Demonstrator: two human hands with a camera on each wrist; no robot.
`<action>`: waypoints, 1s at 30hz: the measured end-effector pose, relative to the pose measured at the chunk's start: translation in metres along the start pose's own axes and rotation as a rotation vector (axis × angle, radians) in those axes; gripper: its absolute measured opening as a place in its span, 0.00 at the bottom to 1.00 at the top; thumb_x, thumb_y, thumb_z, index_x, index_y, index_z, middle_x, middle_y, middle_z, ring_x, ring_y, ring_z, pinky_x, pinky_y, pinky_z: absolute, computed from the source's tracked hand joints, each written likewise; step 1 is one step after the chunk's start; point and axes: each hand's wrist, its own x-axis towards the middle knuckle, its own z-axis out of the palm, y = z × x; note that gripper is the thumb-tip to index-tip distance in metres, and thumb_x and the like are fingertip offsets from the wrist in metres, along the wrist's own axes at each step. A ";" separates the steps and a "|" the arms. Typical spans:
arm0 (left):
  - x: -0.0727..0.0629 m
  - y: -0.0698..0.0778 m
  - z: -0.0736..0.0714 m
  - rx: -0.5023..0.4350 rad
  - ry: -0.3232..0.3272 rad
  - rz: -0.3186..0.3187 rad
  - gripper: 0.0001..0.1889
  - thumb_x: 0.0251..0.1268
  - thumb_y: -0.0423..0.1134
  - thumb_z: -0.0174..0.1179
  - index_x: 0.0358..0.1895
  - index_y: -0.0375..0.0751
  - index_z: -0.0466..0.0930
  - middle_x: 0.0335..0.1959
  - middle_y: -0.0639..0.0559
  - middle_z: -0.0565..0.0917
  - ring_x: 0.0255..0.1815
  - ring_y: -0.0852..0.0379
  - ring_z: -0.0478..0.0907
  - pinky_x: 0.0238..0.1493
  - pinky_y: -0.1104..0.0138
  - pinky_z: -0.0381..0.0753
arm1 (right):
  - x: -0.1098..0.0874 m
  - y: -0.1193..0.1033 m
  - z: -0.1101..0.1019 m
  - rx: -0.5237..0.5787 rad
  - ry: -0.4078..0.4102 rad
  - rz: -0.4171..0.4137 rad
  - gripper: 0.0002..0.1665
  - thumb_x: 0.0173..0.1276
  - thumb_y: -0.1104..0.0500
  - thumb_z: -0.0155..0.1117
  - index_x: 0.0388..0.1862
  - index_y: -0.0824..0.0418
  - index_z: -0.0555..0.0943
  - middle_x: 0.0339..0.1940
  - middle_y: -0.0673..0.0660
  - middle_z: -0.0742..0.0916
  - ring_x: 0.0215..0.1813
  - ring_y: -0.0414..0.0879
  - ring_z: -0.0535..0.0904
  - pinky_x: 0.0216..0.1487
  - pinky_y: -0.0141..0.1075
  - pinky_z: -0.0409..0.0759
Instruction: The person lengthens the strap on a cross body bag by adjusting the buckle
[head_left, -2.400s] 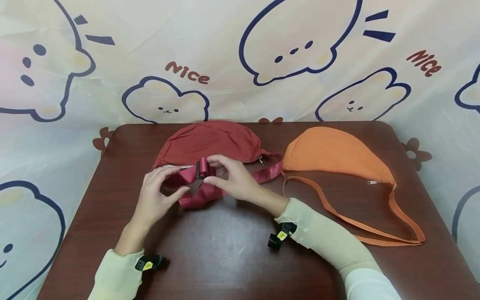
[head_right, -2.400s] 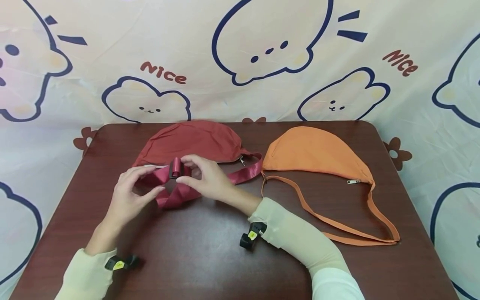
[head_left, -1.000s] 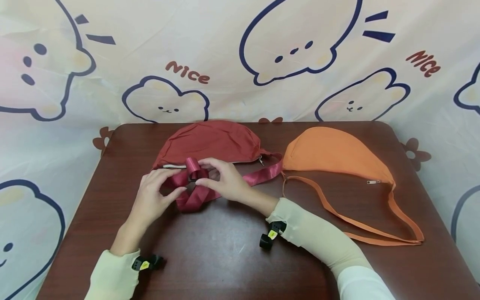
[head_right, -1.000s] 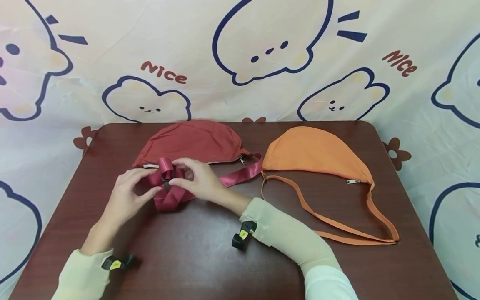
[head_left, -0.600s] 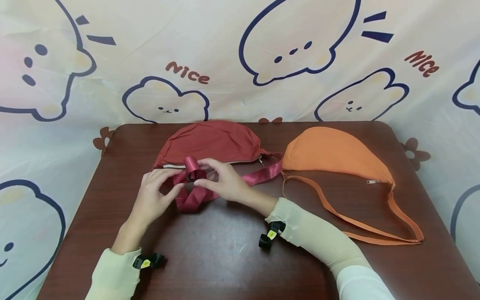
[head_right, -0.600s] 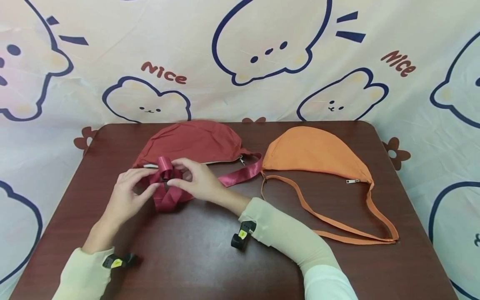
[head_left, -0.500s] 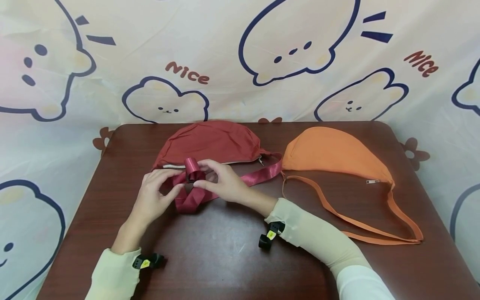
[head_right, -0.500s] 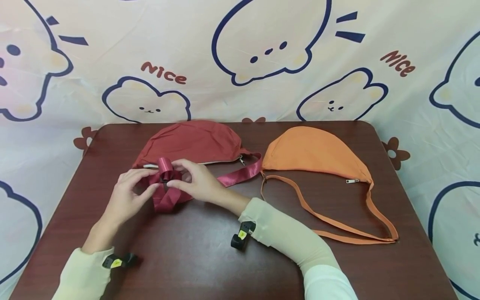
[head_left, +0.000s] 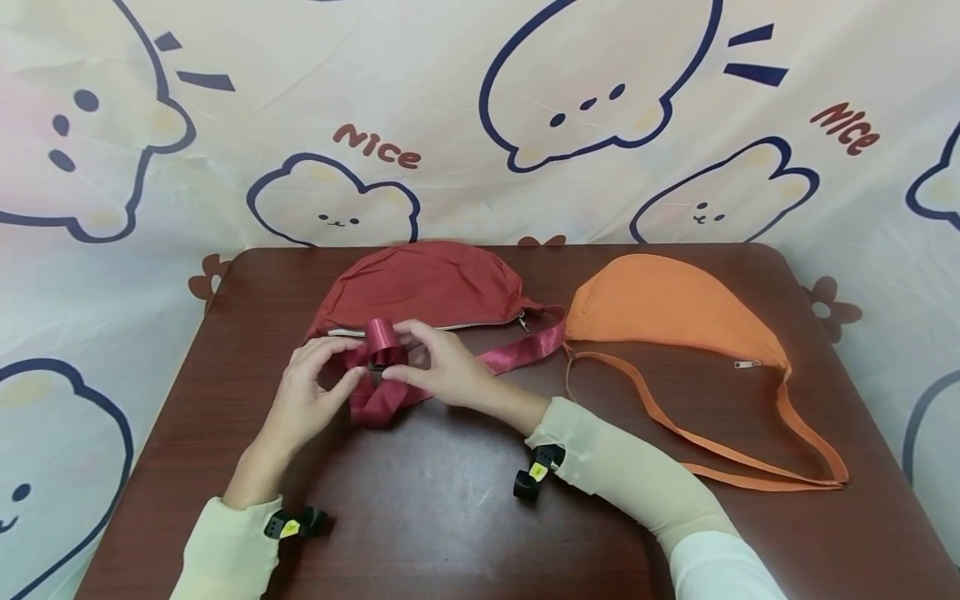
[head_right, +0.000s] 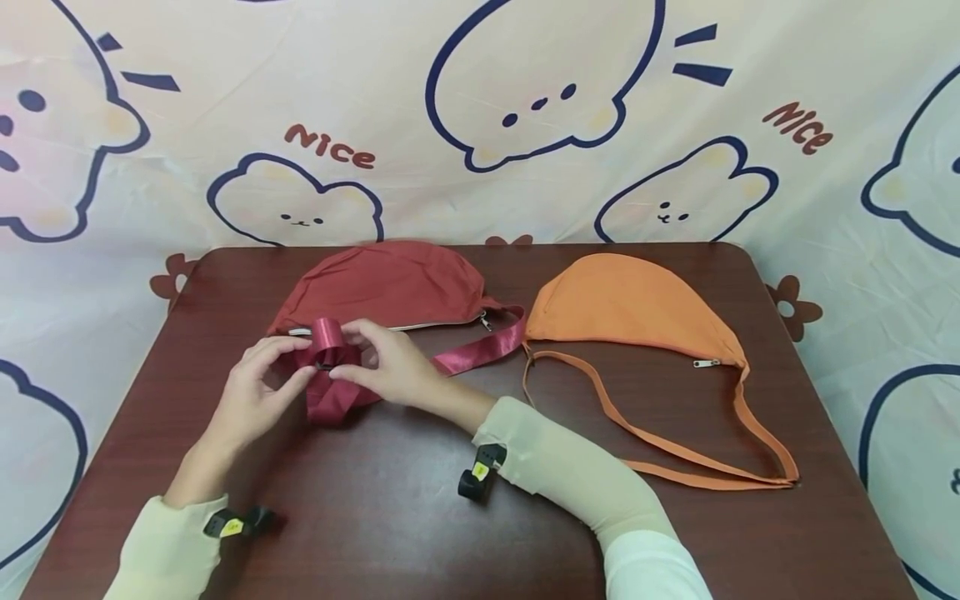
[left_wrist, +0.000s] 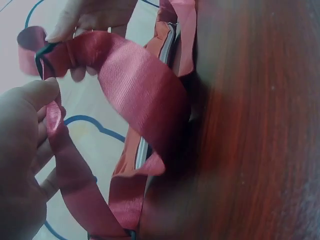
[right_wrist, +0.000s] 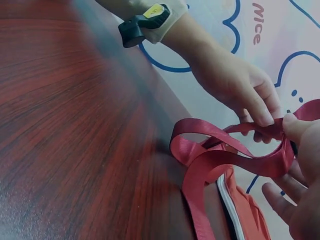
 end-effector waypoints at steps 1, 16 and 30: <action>0.000 0.000 0.000 0.002 -0.004 0.002 0.23 0.52 0.23 0.74 0.53 0.33 0.82 0.51 0.40 0.85 0.55 0.46 0.76 0.58 0.50 0.64 | 0.001 0.001 0.001 -0.002 -0.009 0.008 0.29 0.69 0.58 0.72 0.66 0.63 0.74 0.53 0.58 0.85 0.50 0.41 0.83 0.51 0.30 0.81; -0.007 -0.013 -0.015 0.202 -0.048 -0.072 0.37 0.40 0.30 0.84 0.58 0.36 0.77 0.53 0.39 0.79 0.56 0.41 0.71 0.59 0.39 0.63 | 0.003 0.008 0.003 -0.054 0.040 -0.011 0.28 0.69 0.57 0.73 0.64 0.62 0.75 0.54 0.58 0.86 0.52 0.43 0.82 0.50 0.29 0.81; -0.003 -0.011 -0.002 0.129 -0.094 0.016 0.28 0.47 0.31 0.80 0.56 0.37 0.84 0.52 0.40 0.86 0.57 0.41 0.78 0.62 0.39 0.67 | 0.003 0.004 0.007 -0.015 0.024 -0.037 0.27 0.68 0.60 0.73 0.64 0.63 0.76 0.53 0.57 0.86 0.52 0.42 0.82 0.49 0.30 0.81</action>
